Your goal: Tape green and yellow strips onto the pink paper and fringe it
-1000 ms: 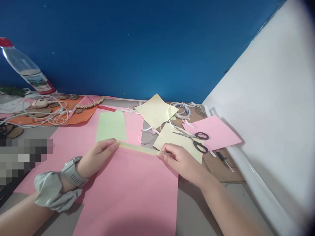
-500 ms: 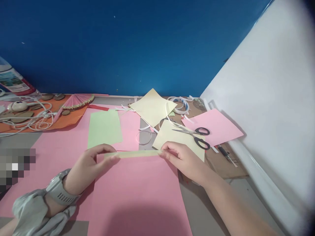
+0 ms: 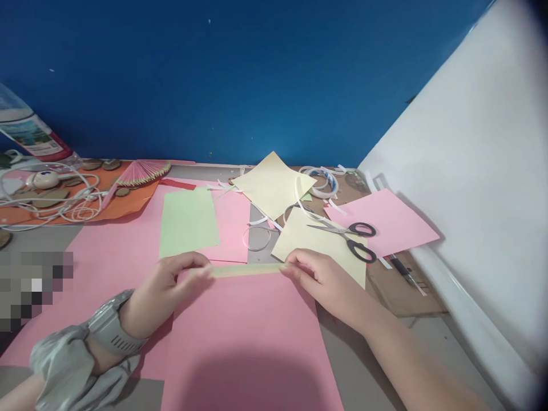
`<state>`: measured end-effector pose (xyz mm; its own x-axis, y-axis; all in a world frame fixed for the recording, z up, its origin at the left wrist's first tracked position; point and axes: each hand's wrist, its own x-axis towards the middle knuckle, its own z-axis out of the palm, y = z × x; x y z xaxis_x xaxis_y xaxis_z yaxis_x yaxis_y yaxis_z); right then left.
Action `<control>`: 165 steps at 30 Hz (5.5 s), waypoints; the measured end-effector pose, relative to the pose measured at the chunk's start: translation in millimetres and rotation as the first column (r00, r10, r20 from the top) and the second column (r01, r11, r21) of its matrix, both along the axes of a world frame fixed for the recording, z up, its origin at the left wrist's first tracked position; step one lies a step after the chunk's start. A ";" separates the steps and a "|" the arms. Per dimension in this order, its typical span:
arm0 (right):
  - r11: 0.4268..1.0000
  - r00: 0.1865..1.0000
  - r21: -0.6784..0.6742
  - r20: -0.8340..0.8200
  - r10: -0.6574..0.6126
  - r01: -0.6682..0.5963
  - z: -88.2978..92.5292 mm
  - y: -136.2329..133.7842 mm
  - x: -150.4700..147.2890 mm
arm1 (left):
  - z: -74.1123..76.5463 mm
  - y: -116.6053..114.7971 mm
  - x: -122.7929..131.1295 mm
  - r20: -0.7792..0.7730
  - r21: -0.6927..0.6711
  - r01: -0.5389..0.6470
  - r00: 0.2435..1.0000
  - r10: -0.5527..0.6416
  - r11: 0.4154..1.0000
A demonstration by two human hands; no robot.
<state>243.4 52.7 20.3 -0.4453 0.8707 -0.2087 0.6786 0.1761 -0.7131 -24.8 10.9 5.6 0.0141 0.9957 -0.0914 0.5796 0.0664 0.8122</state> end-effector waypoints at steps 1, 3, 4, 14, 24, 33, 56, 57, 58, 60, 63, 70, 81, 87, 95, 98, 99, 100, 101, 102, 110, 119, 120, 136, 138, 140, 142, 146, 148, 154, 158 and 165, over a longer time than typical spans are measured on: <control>1.000 1.000 0.012 -0.003 0.011 -0.011 -0.2 -0.3 -0.8 | 0.6 0.0 0.3 -0.020 -0.020 0.048 0.999 -0.049 0.999; 0.999 1.000 0.024 -0.015 0.027 -0.027 -1.0 -0.7 -2.0 | 0.5 0.4 0.2 -0.081 -0.066 0.133 0.987 -0.138 0.989; 0.999 0.999 0.023 -0.020 0.024 -0.024 -1.4 -0.7 -2.4 | -0.1 0.6 -0.1 -0.107 -0.069 0.127 0.985 -0.134 0.989; 0.987 0.976 -0.033 -0.143 -0.163 0.160 -9.0 4.3 5.5 | -4.1 2.2 -7.8 0.013 -0.075 -0.066 0.998 0.067 0.995; 0.965 0.935 -0.001 -0.248 -0.253 0.261 -11.9 7.5 4.7 | -7.7 7.0 -13.6 -0.075 0.051 -0.169 0.982 0.173 0.984; 0.967 0.936 0.020 -0.257 -0.242 0.255 -11.4 3.8 2.2 | -7.9 7.6 -17.3 -0.053 0.101 -0.242 0.967 0.248 0.965; 0.940 0.888 0.014 -0.335 -0.316 0.340 -11.0 2.9 2.5 | -13.6 7.1 -19.8 0.301 -0.054 -0.377 0.877 0.376 0.924; 0.940 0.887 0.011 -0.335 -0.319 0.342 -10.5 2.7 2.7 | -14.3 7.9 -20.5 0.354 -0.062 -0.404 0.846 0.399 0.913; 0.939 0.886 0.009 -0.334 -0.321 0.344 -10.1 2.5 2.9 | -14.4 8.6 -21.1 0.382 -0.057 -0.430 0.825 0.417 0.901; 0.939 0.886 0.005 -0.332 -0.323 0.344 -9.8 2.3 3.3 | -13.0 9.5 -21.6 0.374 -0.012 -0.467 0.818 0.437 0.884; 0.945 0.888 -0.005 -0.340 -0.310 0.328 -10.6 2.6 3.7 | -9.7 10.0 -21.0 0.318 0.044 -0.453 0.851 0.417 0.890; 0.953 0.889 0.002 -0.361 -0.282 0.303 -13.4 4.4 3.1 | -12.2 11.0 -19.8 0.338 0.101 -0.416 0.869 0.362 0.903; 0.961 0.879 -0.020 -0.400 -0.259 0.274 -12.7 2.0 2.8 | -13.5 10.8 -20.8 0.410 0.184 -0.408 0.859 0.307 0.894; 0.965 0.885 -0.082 -0.384 -0.262 0.250 -12.1 0.5 0.7 | -6.7 6.5 -17.3 -0.049 0.085 -0.065 0.996 0.070 0.994; 0.955 0.911 -0.110 -0.288 -0.295 0.275 -10.9 0.8 -0.7 | -5.1 6.6 -15.2 -0.141 0.097 -0.041 0.988 0.054 0.994; 0.960 0.934 -0.082 -0.220 -0.281 0.269 -7.9 0.4 -1.1 | -4.4 5.0 -14.2 -0.133 0.060 -0.007 0.991 0.015 0.998; 0.963 0.945 -0.075 -0.186 -0.269 0.259 -6.9 0.0 -1.3 | -4.3 4.2 -13.6 -0.128 0.054 0.002 0.992 0.005 0.999; 0.966 0.954 -0.065 -0.154 -0.257 0.250 -6.4 -0.6 -1.7 | -4.4 3.4 -13.0 -0.120 0.050 0.004 0.993 0.002 0.999; 0.968 0.960 -0.048 -0.126 -0.249 0.245 -6.2 -1.3 -2.0 | -4.8 2.7 -12.3 -0.107 0.050 0.001 0.994 0.005 0.999; 0.970 0.964 -0.024 -0.105 -0.244 0.243 -6.6 -2.0 -2.4 | -5.5 2.3 -11.7 -0.089 0.051 -0.005 0.996 0.010 0.999; 0.985 0.987 0.069 -0.033 -0.158 0.159 -8.9 -3.5 -2.9 | -16.2 7.1 -17.3 -0.071 0.262 -0.066 0.994 0.088 0.963; 0.974 0.960 -0.046 -0.161 -0.228 0.224 -10.1 -2.9 -3.9 | -8.7 -8.2 -1.1 -0.467 0.359 0.559 0.801 -0.375 0.748; 0.968 0.953 -0.089 -0.176 -0.245 0.233 -11.1 -2.1 -3.4 | -10.2 -12.1 2.6 -0.499 0.305 0.635 0.742 -0.449 0.710; 0.994 0.994 -0.021 0.008 -0.107 0.107 -5.4 -2.8 -1.0 | -22.4 -25.8 11.8 -0.591 0.148 0.692 0.634 -0.498 0.706; 0.996 0.996 0.008 0.012 -0.093 0.093 -3.4 -3.6 -2.9 | -18.6 -23.0 9.5 -0.536 0.250 0.648 0.711 -0.455 0.719; 0.997 0.997 0.025 0.010 -0.072 0.071 -0.9 -3.5 -3.5 | -14.1 -19.3 6.9 -0.474 0.345 0.592 0.780 -0.410 0.728; 0.998 0.998 0.030 0.013 -0.062 0.062 0.8 -2.8 -2.4 | -10.3 -16.1 5.5 -0.437 0.381 0.574 0.802 -0.406 0.725; 0.998 0.997 -0.004 0.036 -0.064 0.064 -0.9 -2.7 -0.2 | -7.8 -14.7 7.7 -0.427 0.326 0.642 0.755 -0.498 0.694; 0.997 0.997 -0.015 0.027 -0.071 0.072 -3.3 -4.5 -2.6 | -9.1 -16.5 10.2 -0.459 0.291 0.686 0.712 -0.532 0.667; 0.996 0.985 0.081 0.167 -0.033 0.020 -9.2 -13.0 -22.5 | -17.7 -27.5 21.0 -0.638 0.121 0.742 0.567 -0.521 0.660; 0.992 0.975 0.124 0.214 -0.059 0.032 -9.8 -15.2 -25.6 | -20.8 -35.1 32.0 -0.706 0.089 0.719 0.534 -0.466 0.689; 0.994 0.997 -0.106 -0.073 0.028 -0.036 0.0 -12.2 -5.0 | -19.2 -32.4 51.0 -0.738 0.135 0.676 0.557 -0.382 0.725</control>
